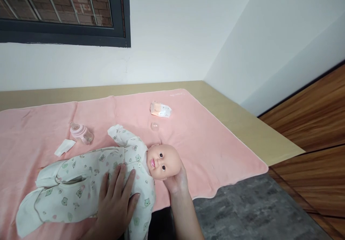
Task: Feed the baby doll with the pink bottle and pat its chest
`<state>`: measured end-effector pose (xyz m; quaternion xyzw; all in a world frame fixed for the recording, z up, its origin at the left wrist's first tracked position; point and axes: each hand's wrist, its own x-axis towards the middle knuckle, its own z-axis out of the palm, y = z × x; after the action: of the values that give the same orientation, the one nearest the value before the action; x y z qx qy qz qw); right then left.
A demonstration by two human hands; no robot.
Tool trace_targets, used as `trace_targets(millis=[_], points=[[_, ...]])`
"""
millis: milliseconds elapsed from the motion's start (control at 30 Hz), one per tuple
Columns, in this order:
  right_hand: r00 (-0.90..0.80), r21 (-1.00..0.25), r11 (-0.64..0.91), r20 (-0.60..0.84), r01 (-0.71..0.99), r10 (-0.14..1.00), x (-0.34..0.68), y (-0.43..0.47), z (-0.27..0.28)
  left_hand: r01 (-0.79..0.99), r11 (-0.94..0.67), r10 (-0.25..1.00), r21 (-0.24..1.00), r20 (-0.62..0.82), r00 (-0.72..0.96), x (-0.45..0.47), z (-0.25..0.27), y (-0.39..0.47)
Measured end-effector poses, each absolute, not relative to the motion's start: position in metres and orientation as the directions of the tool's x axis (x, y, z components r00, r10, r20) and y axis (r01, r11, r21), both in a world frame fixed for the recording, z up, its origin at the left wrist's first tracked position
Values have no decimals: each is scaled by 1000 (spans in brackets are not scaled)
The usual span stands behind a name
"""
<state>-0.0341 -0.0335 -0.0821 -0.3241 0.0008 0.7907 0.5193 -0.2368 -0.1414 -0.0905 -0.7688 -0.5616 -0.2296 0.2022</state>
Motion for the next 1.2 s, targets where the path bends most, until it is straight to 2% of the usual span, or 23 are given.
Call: trace_targets(millis=[533, 767, 900, 967, 1133, 1200], points=[[-198, -351, -418, -517, -838, 833, -35, -36, -81, 954, -298, 762, -45, 590, 266, -237, -89, -141], [-241, -337, -437, -492, -834, 837, -34, -34, -85, 954, -270, 774, 130, 619, 135, -229, -93, -141], [-238, -343, -436, -490, -832, 839, -34, -35, -86, 950, -274, 775, 151, 619, 125, -228, -94, -141], [-234, -350, -434, -488, -830, 841, -34, -35, -84, 953, -269, 774, 139, 620, 128, -229, -94, -141], [-223, -350, -423, -489, -836, 843, -37, -36, -78, 955, -295, 773, -18, 584, 249, -236, -91, -141], [-210, -351, -422, -506, -836, 837, -37, -36, -78, 955, -295, 771, -35, 582, 259, -238, -91, -141]])
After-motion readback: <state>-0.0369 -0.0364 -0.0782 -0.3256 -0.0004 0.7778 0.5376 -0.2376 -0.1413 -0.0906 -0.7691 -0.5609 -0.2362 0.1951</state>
